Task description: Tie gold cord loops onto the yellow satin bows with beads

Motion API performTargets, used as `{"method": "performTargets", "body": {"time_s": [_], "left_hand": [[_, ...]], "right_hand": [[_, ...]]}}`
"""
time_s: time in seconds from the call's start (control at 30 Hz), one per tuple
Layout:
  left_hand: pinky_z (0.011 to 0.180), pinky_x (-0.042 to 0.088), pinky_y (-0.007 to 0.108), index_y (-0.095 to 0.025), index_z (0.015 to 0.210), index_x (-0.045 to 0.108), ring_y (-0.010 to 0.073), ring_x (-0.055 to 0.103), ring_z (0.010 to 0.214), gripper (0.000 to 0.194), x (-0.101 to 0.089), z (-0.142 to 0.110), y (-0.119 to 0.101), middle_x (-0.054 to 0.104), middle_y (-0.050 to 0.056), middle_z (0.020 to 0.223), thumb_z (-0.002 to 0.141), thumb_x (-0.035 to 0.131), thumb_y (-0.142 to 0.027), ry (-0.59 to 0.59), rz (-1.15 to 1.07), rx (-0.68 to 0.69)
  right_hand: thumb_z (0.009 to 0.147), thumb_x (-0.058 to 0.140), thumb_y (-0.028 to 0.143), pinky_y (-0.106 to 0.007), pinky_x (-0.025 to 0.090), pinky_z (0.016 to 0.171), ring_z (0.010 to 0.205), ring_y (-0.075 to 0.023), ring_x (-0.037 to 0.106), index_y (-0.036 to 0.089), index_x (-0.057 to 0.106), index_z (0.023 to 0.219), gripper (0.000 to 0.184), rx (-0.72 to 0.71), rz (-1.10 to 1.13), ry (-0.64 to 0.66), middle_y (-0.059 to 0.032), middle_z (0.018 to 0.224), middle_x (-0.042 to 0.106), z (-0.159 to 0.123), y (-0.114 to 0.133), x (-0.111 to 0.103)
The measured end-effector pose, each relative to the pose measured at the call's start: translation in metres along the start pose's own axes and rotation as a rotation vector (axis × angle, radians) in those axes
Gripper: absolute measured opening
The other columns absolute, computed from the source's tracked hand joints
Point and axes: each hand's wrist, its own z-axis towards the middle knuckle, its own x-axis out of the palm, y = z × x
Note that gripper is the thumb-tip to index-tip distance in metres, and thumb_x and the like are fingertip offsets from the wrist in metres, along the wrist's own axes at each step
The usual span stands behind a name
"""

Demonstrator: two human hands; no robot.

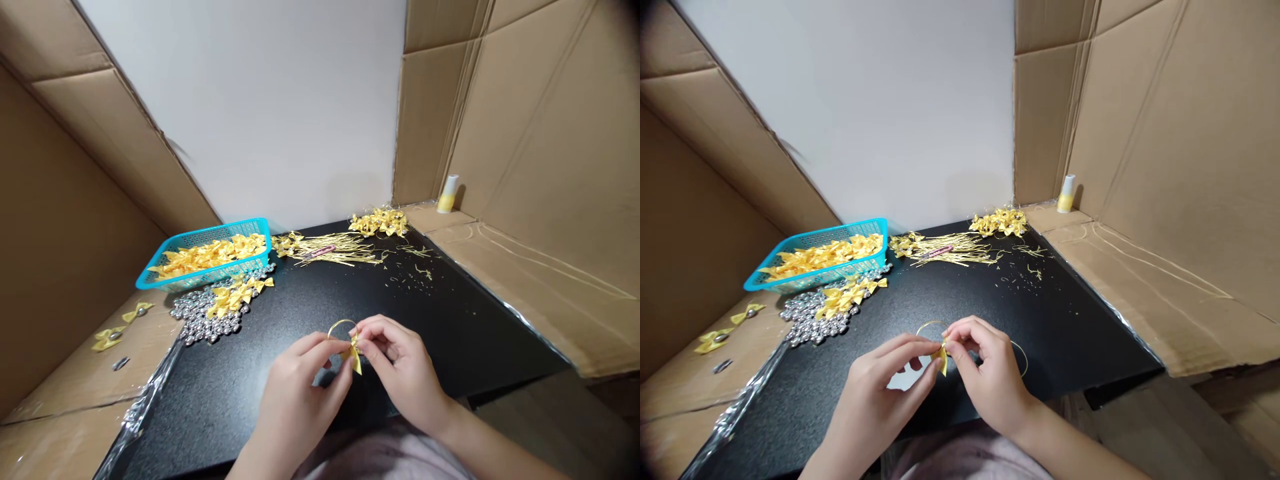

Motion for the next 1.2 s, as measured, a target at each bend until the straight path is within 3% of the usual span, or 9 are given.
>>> {"method": "performTargets", "body": {"time_s": [0.27,0.53,0.7,0.83,1.03,1.1,1.2], "left_hand": [[0.059,0.054,0.025,-0.020,0.083,0.070,0.0161,0.067,0.061,0.018,-0.007,0.005,-0.002,0.072,0.004,0.076,0.085,0.054,-0.014,0.082,0.242,0.110],[0.055,0.050,0.030,-0.016,0.080,0.063,0.0191,0.064,0.061,0.019,-0.004,0.007,0.002,0.068,0.005,0.073,0.090,0.048,-0.012,0.071,0.515,0.394],[0.051,0.048,0.031,-0.016,0.077,0.059,0.0187,0.059,0.057,0.021,-0.005,0.010,0.007,0.063,0.003,0.069,0.092,0.045,-0.014,0.124,0.570,0.456],[0.054,0.048,0.030,-0.015,0.088,0.062,0.0177,0.059,0.061,0.022,-0.012,0.011,0.014,0.065,0.003,0.074,0.096,0.041,-0.018,0.163,0.482,0.465],[0.067,0.047,0.030,-0.020,0.094,0.065,0.0178,0.060,0.080,0.015,-0.023,0.019,0.016,0.069,0.004,0.104,0.092,0.051,-0.017,0.097,0.458,0.492],[0.077,0.046,0.034,-0.022,0.092,0.067,0.0203,0.058,0.092,0.014,-0.025,0.022,0.016,0.067,0.004,0.114,0.092,0.053,-0.018,0.041,0.512,0.573],[0.081,0.042,0.035,-0.020,0.093,0.068,0.0188,0.057,0.093,0.018,-0.028,0.026,0.018,0.070,0.003,0.109,0.093,0.051,-0.015,-0.005,0.581,0.776]], "right_hand": [[0.092,0.054,0.024,-0.022,0.053,0.071,0.084,-0.0149,0.063,0.018,0.059,0.080,0.014,0.027,0.040,0.011,-0.0059,0.090,0.063,0.000,-0.001,0.000],[0.092,0.054,0.025,-0.021,0.052,0.069,0.077,-0.0129,0.061,0.017,0.059,0.081,0.014,0.062,0.065,0.014,-0.0052,0.087,0.062,-0.001,-0.001,0.000],[0.090,0.057,0.028,-0.022,0.053,0.065,0.071,-0.0127,0.061,0.016,0.060,0.080,0.016,0.133,0.088,0.000,-0.0052,0.084,0.063,-0.001,-0.001,0.001],[0.086,0.062,0.035,-0.022,0.055,0.065,0.069,-0.0128,0.063,0.014,0.062,0.081,0.021,0.240,0.161,0.005,-0.0044,0.079,0.063,0.001,0.001,0.001],[0.080,0.068,0.040,-0.020,0.054,0.064,0.067,-0.0116,0.063,0.014,0.063,0.080,0.027,0.346,0.265,0.010,-0.0029,0.074,0.064,0.003,0.004,0.000],[0.078,0.071,0.039,-0.019,0.053,0.063,0.065,-0.0109,0.062,0.014,0.063,0.079,0.027,0.367,0.291,0.017,-0.0020,0.071,0.064,0.004,0.005,0.000],[0.074,0.076,0.038,-0.018,0.052,0.061,0.063,-0.0103,0.062,0.013,0.063,0.077,0.028,0.399,0.321,0.039,-0.0011,0.067,0.064,0.005,0.006,-0.002]]}}
